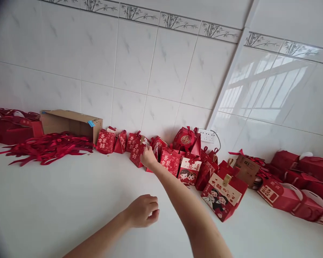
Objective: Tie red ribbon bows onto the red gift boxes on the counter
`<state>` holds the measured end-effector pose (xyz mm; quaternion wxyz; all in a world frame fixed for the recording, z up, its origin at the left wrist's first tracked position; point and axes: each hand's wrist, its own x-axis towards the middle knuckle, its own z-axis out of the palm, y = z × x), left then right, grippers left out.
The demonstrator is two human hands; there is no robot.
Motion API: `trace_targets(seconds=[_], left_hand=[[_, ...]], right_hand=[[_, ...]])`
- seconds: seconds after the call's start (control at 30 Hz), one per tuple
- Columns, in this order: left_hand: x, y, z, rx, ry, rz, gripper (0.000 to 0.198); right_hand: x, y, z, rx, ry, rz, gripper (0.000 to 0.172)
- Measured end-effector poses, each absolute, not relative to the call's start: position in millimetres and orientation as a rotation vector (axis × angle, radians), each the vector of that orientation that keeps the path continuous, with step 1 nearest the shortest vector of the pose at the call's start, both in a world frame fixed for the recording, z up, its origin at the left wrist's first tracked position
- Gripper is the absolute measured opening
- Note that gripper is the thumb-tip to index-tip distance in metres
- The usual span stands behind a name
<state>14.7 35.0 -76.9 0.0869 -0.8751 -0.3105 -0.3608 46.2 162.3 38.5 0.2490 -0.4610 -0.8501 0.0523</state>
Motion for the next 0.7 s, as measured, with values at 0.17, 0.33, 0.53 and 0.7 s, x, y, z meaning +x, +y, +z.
trace_targets(seconds=[0.17, 0.33, 0.53, 0.7], left_hand=[[11, 37, -76, -2.577, -1.007, -1.100, 0.025], [8, 37, -70, -2.505, -1.018, -1.236, 0.024], [24, 13, -52, -2.527, -0.703, -1.386, 0.020], [38, -13, -33, -2.483, -0.239, -1.566, 0.012]], right_hand=[[10, 198, 22, -1.221, -2.040, 0.283, 0.038], [29, 184, 22, -1.111, -1.903, 0.411, 0.020], [119, 98, 33, -0.999, -1.754, 0.376, 0.030], [178, 36, -11, -0.922, -1.593, 0.181, 0.016]])
